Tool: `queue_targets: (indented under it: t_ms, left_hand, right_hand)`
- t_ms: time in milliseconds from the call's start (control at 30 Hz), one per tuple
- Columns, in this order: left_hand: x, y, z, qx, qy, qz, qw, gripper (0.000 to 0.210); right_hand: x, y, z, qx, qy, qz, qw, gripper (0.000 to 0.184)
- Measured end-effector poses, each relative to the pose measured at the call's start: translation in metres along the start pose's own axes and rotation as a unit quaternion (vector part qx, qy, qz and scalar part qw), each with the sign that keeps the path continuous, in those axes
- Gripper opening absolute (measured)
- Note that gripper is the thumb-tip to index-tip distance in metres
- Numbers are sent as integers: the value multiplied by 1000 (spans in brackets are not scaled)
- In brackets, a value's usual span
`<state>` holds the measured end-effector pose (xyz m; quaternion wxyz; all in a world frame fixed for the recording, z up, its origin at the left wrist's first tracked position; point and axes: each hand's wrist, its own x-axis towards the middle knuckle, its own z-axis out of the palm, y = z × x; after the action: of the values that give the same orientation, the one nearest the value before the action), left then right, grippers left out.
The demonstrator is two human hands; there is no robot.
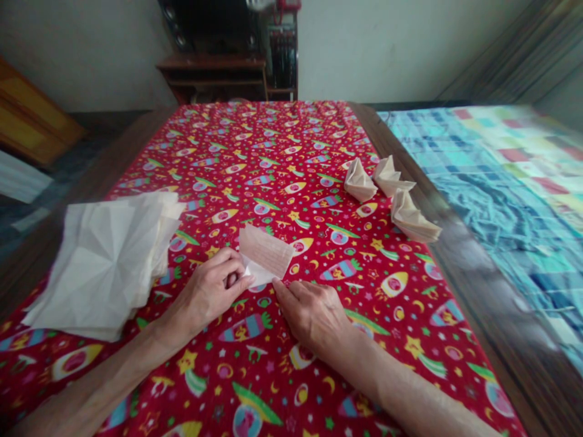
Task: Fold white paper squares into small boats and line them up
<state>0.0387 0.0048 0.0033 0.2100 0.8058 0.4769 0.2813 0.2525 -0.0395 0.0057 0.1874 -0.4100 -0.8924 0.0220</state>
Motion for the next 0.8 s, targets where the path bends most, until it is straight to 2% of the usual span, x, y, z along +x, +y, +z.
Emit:
queue_targets:
  t_ms: [100, 200, 267, 367, 433, 800]
  left_hand:
    - [-1, 2, 1, 32, 21, -10, 999, 18]
    - [-4, 5, 0, 107, 41, 10, 993, 40]
    - [-6, 8, -2, 160, 18, 75, 984, 34]
    - [-9, 11, -5, 184, -53, 205, 960, 31]
    - [-11, 12, -5, 180, -86, 240, 950, 33]
    - [-27, 20, -9, 241, -153, 184, 941, 47]
  right_hand:
    - [-1, 0, 1, 0, -2, 2, 1000, 28]
    - [-3, 1, 2, 5, -8, 8, 1000, 27]
    - [-3, 1, 3, 11, -12, 12, 1000, 26]
    - [-2, 1, 2, 14, -12, 15, 1000, 25]
    - [0, 0, 1, 12, -12, 16, 1000, 25]
    - [3, -4, 2, -17, 24, 28, 999, 25]
